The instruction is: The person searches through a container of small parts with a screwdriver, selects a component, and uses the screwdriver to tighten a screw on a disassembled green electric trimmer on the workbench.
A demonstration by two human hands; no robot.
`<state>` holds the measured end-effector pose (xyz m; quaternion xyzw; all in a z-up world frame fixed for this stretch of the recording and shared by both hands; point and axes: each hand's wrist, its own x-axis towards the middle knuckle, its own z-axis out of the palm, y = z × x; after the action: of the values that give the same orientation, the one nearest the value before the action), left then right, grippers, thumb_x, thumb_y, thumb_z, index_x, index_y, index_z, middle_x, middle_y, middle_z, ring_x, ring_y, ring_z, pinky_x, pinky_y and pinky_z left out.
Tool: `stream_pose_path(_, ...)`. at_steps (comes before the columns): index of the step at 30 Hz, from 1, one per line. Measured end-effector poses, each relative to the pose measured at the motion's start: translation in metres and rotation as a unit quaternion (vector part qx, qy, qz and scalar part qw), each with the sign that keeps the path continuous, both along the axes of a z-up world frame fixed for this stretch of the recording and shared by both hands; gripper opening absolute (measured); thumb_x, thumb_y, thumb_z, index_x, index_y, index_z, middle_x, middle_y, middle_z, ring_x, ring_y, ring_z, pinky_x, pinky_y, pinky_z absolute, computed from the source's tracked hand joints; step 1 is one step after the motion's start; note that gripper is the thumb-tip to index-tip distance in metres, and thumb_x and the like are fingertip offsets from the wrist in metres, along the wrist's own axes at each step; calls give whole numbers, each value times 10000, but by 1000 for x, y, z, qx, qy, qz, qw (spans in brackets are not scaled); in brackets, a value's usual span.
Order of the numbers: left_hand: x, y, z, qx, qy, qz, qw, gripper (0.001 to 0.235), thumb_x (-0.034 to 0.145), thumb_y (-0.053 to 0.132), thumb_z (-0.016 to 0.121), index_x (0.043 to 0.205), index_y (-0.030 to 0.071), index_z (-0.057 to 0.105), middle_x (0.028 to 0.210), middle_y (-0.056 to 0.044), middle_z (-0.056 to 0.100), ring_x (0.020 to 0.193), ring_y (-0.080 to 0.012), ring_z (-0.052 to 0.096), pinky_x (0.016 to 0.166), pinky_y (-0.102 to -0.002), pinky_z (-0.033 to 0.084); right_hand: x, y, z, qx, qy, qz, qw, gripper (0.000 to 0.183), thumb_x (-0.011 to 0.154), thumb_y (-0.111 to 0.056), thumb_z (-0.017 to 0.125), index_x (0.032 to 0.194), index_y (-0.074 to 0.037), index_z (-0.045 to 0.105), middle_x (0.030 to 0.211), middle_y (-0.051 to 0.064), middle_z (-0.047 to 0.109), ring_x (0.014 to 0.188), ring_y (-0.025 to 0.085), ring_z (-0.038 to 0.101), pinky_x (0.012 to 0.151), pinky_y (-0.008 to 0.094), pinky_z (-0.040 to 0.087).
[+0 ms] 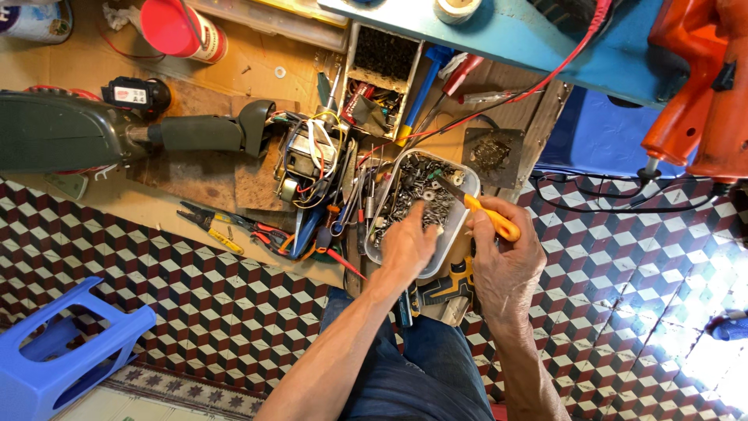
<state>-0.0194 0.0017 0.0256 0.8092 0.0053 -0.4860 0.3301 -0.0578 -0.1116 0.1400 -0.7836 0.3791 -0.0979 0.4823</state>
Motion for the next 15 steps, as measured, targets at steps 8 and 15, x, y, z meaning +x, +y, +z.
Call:
stream_pose_path(8,-8,7,16,-81,-145,7,986,368,924,172,642,1273,58,670,728,-158,654,618,-313,669,633,-455,537,30,11,-29,44,-3,35,998,180,1002,-106,655,1143,3,676,974,110,730,842,126,740,669,240,585)
stream_pose_path(15,-2,30,11,-102,-246,89,960,315,919,95,665,1215,-6,637,1087,-185,680,901,-288,688,786,-403,559,3,-6,-23,15,76,-8,997,147,1030,-101,625,1131,-3,665,902,119,742,795,162,727,664,274,588)
